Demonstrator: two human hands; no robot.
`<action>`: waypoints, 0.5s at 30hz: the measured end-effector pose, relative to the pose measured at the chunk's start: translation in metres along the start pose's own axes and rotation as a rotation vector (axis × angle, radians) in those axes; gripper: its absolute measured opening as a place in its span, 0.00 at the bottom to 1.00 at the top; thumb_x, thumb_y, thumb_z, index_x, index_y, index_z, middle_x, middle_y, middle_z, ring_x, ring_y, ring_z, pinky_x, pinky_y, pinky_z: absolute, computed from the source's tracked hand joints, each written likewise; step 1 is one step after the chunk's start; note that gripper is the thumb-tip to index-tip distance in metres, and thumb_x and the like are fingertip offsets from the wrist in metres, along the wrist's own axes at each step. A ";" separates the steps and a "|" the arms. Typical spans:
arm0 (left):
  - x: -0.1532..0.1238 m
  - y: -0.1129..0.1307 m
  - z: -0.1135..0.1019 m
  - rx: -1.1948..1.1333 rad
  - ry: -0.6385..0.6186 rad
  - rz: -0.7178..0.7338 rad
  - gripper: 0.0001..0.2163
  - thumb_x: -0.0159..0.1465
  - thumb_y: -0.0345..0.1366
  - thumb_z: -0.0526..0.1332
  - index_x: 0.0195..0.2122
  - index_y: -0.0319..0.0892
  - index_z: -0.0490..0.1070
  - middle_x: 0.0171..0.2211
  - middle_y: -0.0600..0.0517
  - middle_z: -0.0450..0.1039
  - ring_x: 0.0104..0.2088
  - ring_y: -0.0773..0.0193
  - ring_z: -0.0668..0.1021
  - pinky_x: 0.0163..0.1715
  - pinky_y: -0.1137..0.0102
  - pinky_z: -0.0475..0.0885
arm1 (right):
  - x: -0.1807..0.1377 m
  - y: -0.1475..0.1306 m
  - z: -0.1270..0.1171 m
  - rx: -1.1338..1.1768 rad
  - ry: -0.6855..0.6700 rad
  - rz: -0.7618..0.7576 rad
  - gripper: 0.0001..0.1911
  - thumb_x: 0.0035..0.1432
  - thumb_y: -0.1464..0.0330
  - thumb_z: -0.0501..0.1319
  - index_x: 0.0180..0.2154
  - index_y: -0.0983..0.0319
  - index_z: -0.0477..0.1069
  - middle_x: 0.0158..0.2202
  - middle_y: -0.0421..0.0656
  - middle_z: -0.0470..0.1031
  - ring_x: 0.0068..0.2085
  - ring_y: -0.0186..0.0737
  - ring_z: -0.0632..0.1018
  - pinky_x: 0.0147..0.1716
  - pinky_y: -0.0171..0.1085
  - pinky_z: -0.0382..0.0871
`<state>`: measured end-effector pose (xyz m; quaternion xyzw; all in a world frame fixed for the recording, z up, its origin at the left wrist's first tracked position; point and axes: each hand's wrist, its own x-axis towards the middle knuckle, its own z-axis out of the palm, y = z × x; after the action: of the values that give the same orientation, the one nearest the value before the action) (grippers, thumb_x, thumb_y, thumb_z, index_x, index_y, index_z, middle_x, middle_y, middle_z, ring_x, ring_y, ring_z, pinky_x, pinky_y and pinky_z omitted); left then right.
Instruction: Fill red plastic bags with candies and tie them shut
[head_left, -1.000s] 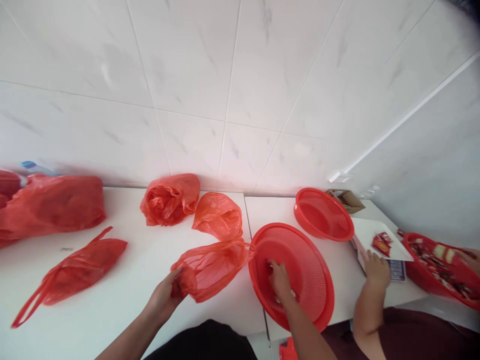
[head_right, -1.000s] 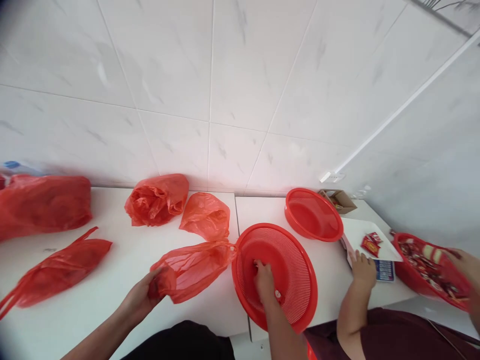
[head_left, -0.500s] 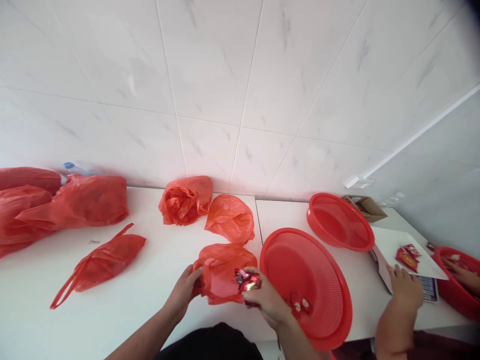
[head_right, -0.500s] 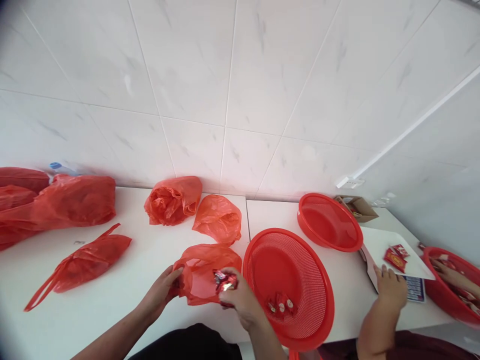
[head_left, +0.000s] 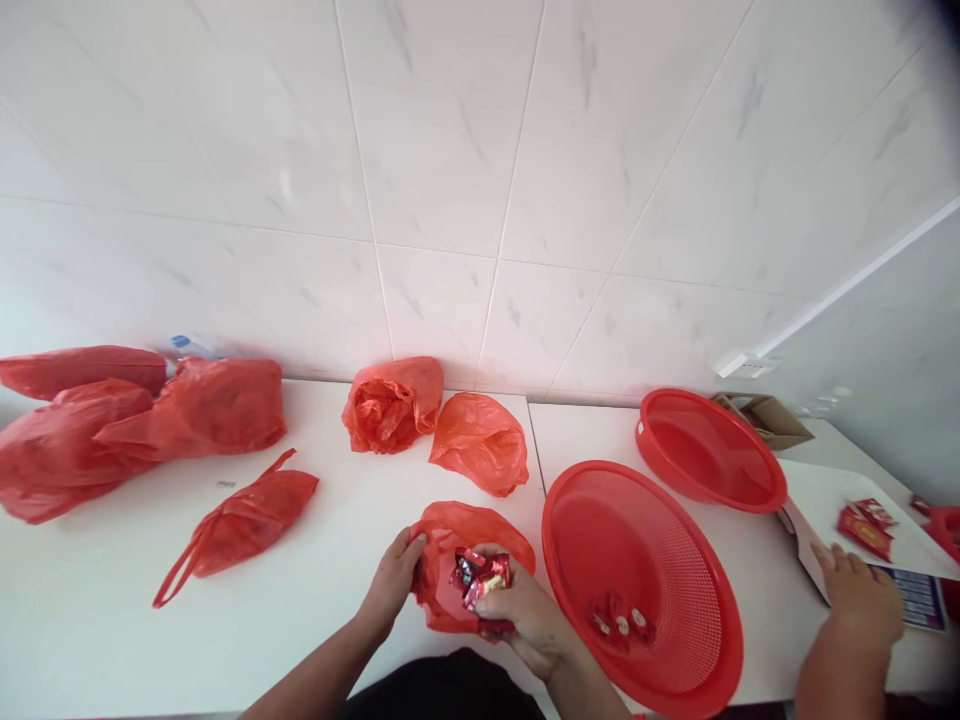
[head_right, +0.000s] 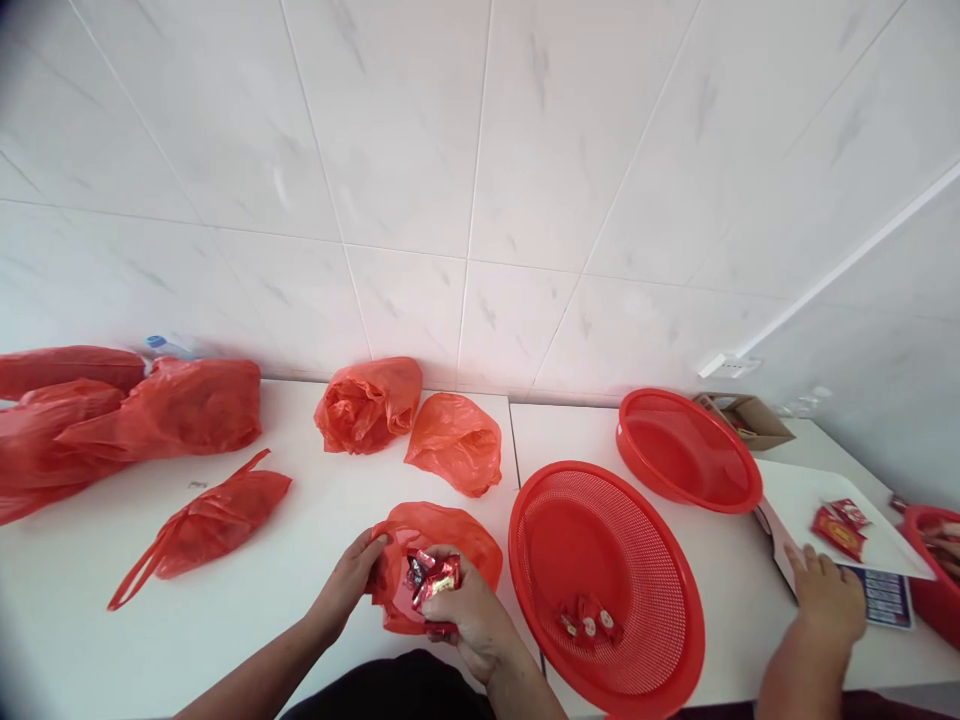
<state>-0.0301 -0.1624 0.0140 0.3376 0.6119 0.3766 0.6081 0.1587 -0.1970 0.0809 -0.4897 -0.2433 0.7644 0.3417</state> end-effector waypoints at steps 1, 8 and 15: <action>0.001 0.000 0.000 0.010 -0.001 0.000 0.17 0.56 0.53 0.59 0.31 0.42 0.68 0.20 0.59 0.64 0.22 0.67 0.67 0.23 0.72 0.62 | -0.002 -0.002 0.002 0.032 -0.011 0.014 0.29 0.36 0.74 0.62 0.46 0.56 0.66 0.34 0.36 0.73 0.25 0.29 0.68 0.22 0.31 0.58; -0.005 0.008 0.004 0.042 -0.016 0.065 0.17 0.57 0.53 0.58 0.32 0.43 0.71 0.24 0.56 0.70 0.27 0.63 0.72 0.29 0.69 0.67 | 0.054 0.025 0.006 -0.252 0.216 0.054 0.26 0.35 0.75 0.59 0.43 0.60 0.68 0.28 0.37 0.71 0.28 0.35 0.72 0.27 0.36 0.65; -0.006 0.018 -0.001 0.001 0.023 0.032 0.21 0.55 0.55 0.60 0.37 0.42 0.73 0.25 0.54 0.73 0.27 0.62 0.74 0.28 0.70 0.68 | 0.047 0.017 -0.020 -0.441 0.247 -0.252 0.31 0.45 0.66 0.65 0.54 0.58 0.67 0.55 0.45 0.71 0.55 0.45 0.72 0.53 0.41 0.65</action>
<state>-0.0318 -0.1591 0.0331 0.3430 0.6137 0.3898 0.5948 0.1582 -0.1716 0.0337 -0.6075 -0.4191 0.5792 0.3461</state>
